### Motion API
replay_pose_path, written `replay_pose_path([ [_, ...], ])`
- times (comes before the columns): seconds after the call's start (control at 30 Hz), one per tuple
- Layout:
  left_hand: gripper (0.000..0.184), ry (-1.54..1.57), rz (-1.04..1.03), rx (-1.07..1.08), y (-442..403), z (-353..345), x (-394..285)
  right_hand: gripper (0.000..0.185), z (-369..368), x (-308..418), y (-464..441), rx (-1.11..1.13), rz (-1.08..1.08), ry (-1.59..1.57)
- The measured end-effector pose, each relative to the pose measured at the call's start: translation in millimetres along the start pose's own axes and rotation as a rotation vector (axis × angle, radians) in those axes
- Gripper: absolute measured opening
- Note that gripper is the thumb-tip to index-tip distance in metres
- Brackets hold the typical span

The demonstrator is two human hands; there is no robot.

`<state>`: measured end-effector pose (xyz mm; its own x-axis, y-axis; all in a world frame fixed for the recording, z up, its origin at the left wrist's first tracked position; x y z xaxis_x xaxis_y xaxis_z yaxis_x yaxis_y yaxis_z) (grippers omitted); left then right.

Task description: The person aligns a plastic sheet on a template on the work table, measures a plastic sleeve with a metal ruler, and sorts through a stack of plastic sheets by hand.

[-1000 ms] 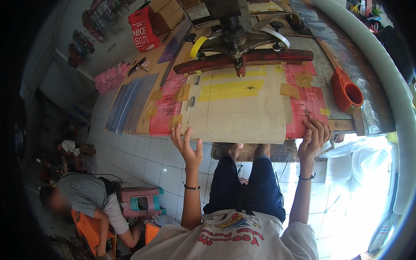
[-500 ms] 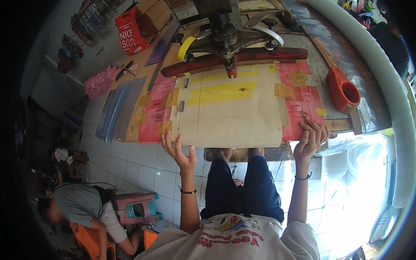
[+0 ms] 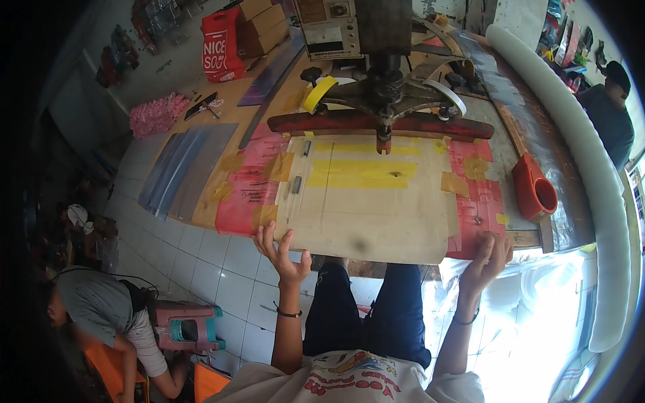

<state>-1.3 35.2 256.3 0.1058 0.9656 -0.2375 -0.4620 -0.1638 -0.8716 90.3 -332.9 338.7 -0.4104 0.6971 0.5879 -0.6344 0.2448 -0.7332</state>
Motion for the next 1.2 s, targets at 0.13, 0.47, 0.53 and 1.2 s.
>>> replay_pose_path([
  [0.13,0.047,0.024,0.030,0.010,3.7,1.3,1.3,0.023,0.5,53.5,-33.9,0.225,0.006,-0.081],
  [0.47,0.047,0.018,-0.006,0.020,0.1,1.6,0.6,0.050,-125.7,90.2,-53.1,0.889,0.472,0.210],
  [0.53,0.047,0.015,-0.008,0.024,-1.0,0.8,1.4,0.054,-128.9,90.4,-51.2,0.931,0.463,0.254],
  [1.2,0.054,0.042,0.037,0.104,-8.6,14.2,-4.4,0.057,-118.4,85.4,-50.5,1.009,0.371,0.374],
])
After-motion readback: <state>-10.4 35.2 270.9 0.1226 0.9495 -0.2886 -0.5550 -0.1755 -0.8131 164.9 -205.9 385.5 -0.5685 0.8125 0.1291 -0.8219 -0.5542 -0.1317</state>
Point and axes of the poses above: each hand's wrist, its own y-axis away from the middle knuckle, its own z-axis out of the back of the hand, x = y × z, the point moved 2 cm from there along -y, towards the middle knuckle, and after that the axes turned 1 degree about -z, right-handed, at the moved point
